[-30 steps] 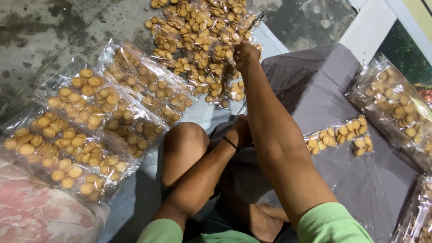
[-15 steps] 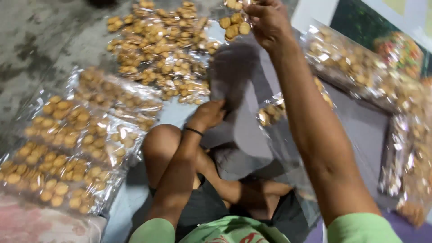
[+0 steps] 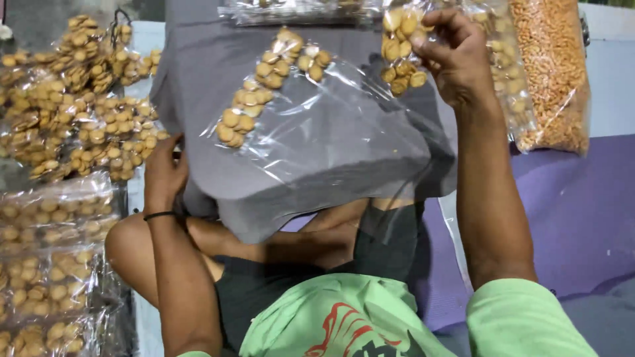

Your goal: The worker is manually sorting and placing cookies and small packets into clear plastic bags.

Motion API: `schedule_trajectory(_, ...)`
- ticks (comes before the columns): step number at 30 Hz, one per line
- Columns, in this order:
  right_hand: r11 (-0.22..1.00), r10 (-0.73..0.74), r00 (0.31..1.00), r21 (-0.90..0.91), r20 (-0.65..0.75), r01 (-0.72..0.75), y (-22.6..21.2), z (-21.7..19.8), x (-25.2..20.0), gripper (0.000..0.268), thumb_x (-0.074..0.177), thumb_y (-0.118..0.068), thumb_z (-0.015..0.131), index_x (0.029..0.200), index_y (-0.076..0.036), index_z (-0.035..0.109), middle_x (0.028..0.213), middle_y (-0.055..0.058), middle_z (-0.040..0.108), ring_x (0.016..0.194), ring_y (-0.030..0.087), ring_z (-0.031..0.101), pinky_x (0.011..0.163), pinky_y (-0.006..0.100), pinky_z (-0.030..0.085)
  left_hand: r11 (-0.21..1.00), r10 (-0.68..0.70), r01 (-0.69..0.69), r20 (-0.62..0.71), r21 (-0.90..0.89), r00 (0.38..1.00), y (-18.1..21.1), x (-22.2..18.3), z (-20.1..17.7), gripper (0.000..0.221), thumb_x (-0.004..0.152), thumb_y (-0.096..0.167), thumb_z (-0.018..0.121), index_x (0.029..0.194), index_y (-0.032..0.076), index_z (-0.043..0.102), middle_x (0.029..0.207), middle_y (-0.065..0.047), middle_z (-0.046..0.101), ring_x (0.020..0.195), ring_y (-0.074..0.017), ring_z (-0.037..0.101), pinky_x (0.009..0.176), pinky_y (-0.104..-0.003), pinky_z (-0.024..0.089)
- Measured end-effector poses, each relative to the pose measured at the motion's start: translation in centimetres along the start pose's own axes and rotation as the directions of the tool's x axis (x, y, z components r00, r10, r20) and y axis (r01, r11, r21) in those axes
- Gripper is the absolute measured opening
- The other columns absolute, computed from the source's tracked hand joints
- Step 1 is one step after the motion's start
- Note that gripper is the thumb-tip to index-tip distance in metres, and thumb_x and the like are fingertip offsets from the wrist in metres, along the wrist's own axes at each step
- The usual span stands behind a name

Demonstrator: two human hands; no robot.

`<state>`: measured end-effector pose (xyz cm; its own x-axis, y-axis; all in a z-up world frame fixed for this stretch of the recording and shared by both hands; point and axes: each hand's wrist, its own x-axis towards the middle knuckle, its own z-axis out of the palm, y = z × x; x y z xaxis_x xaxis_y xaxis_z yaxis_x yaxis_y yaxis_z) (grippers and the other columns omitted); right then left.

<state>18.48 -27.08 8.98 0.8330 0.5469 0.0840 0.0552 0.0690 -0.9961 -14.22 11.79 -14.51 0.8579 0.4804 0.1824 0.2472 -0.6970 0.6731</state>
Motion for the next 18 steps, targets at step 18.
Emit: schedule_trajectory(18,0.613,-0.527,0.844,-0.646,0.095,0.455,-0.2,0.4,-4.8,0.018,0.095,0.01,0.065,0.107,-0.002,0.059,0.095,0.01,0.061,0.078,0.019,0.057,0.068,0.03,0.053,0.959,-0.207,0.017,-0.658,-0.284,0.724,15.4,-6.8,-2.8,0.016,0.113,-0.004,0.059,0.127,-0.011,0.058,0.118,-0.023,0.062,0.1,-0.0295,0.065,0.089,-0.038,0.058)
